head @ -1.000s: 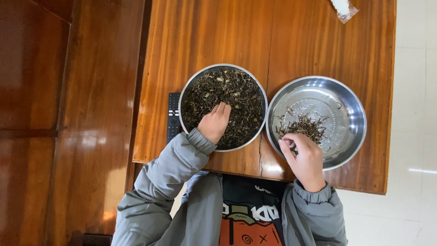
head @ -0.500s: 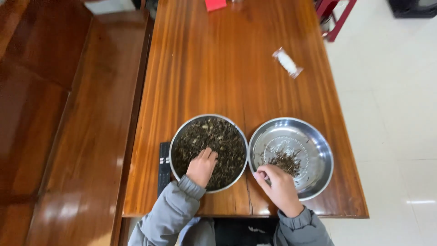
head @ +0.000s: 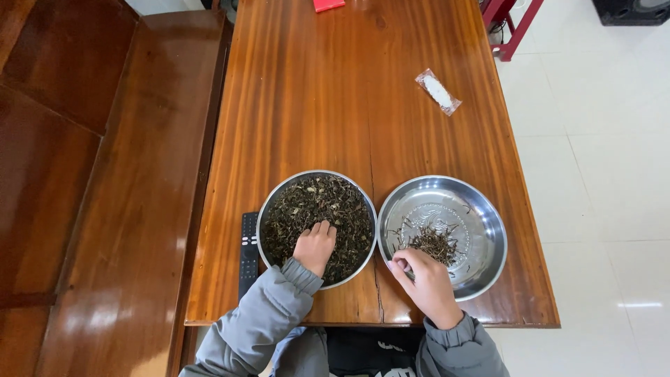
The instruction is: Manually sorting dried tea leaves by picking out stems and debris and placing them in a separate tray.
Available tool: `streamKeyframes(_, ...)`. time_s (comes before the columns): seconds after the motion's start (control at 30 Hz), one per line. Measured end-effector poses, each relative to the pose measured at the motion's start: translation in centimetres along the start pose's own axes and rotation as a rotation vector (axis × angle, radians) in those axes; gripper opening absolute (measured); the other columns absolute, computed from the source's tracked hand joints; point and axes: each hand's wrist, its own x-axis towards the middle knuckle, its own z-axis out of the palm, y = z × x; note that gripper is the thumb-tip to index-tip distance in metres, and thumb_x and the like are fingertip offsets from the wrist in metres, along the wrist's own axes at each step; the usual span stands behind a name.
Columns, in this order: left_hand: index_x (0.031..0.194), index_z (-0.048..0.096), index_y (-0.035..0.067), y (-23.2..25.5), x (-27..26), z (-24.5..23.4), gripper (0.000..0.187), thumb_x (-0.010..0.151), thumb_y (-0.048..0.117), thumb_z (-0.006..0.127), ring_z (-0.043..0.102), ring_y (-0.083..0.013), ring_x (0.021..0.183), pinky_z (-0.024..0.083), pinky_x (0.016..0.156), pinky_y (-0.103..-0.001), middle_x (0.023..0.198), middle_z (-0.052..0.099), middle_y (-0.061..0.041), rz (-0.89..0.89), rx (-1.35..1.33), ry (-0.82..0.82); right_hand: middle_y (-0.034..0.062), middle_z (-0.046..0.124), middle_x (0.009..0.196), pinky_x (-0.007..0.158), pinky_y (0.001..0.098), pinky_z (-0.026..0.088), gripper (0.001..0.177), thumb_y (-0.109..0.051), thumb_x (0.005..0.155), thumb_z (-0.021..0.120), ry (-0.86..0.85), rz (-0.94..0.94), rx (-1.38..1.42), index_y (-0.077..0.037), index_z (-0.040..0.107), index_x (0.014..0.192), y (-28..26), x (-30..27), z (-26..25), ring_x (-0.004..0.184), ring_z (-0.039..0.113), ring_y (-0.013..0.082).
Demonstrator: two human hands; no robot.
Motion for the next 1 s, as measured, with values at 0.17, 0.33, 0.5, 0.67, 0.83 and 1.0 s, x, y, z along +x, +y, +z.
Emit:
streamKeyframes(0.17,0.082,0.069,0.013,0.1,-0.3,-0.3,0.005,0.085,0.009,0.071,0.066,-0.0197,0.073,0.053,0.048,-0.033,0.09,0.063,-0.005,0.006,0.017,-0.146,-0.0003,0.069,0.077,0.057,0.0236,0.055,0.016,-0.026,0.097,0.066,0.009,0.009,0.003,-0.011,0.068,0.094,0.4,-0.1,0.1,0.066,0.065,0.0102)
streamKeyframes(0.33,0.083,0.071,0.014,0.1,-0.6,0.8,0.006,0.084,0.008,0.072,0.067,-0.0198,0.072,0.053,0.045,-0.033,0.09,0.063,-0.005,-0.011,0.016,-0.135,-0.0007,0.068,0.077,0.056,0.0241,0.054,0.015,-0.026,0.097,0.066,0.017,0.009,0.007,-0.011,0.067,0.093,0.1,-0.1,-0.2,0.065,0.064,0.01)
streamKeyframes(0.5,0.078,0.07,0.016,-0.1,-0.7,1.6,0.007,0.081,0.01,0.073,0.066,-0.0183,0.068,0.051,0.043,-0.033,0.084,0.066,-0.002,0.014,0.028,-0.093,-0.0007,0.069,0.078,0.056,0.0239,0.055,0.014,-0.025,0.097,0.066,0.024,0.004,0.009,-0.011,0.067,0.094,0.1,-0.1,-0.4,0.065,0.066,0.0098)
streamKeyframes(0.67,0.079,0.069,0.016,-0.4,-0.7,0.1,0.008,0.081,0.009,0.073,0.066,-0.0175,0.066,0.05,0.043,-0.031,0.082,0.066,-0.003,0.032,0.015,-0.076,-0.0008,0.068,0.077,0.056,0.0245,0.054,0.015,-0.025,0.097,0.065,0.031,-0.002,0.007,-0.011,0.067,0.093,0.0,-0.1,-0.4,0.065,0.064,0.0103)
streamKeyframes(0.83,0.096,0.071,0.012,-0.5,-1.1,-3.0,0.014,0.084,0.013,0.075,0.068,-0.0202,0.085,0.06,0.055,-0.035,0.105,0.064,-0.006,0.039,-0.026,-0.296,0.0009,0.072,0.082,0.059,0.0243,0.058,0.016,-0.025,0.096,0.067,0.031,0.003,0.004,-0.009,0.068,0.097,0.4,-0.3,-0.1,0.069,0.068,0.0109)
streamKeyframes(1.0,0.098,0.069,0.01,-0.3,-1.7,-1.9,0.015,0.083,0.009,0.073,0.066,-0.0211,0.088,0.058,0.05,-0.034,0.112,0.06,-0.009,0.027,-0.002,-0.303,0.0001,0.07,0.08,0.058,0.0238,0.058,0.015,-0.025,0.097,0.066,0.019,0.0,0.006,-0.01,0.068,0.095,0.4,-0.3,0.2,0.068,0.067,0.0102)
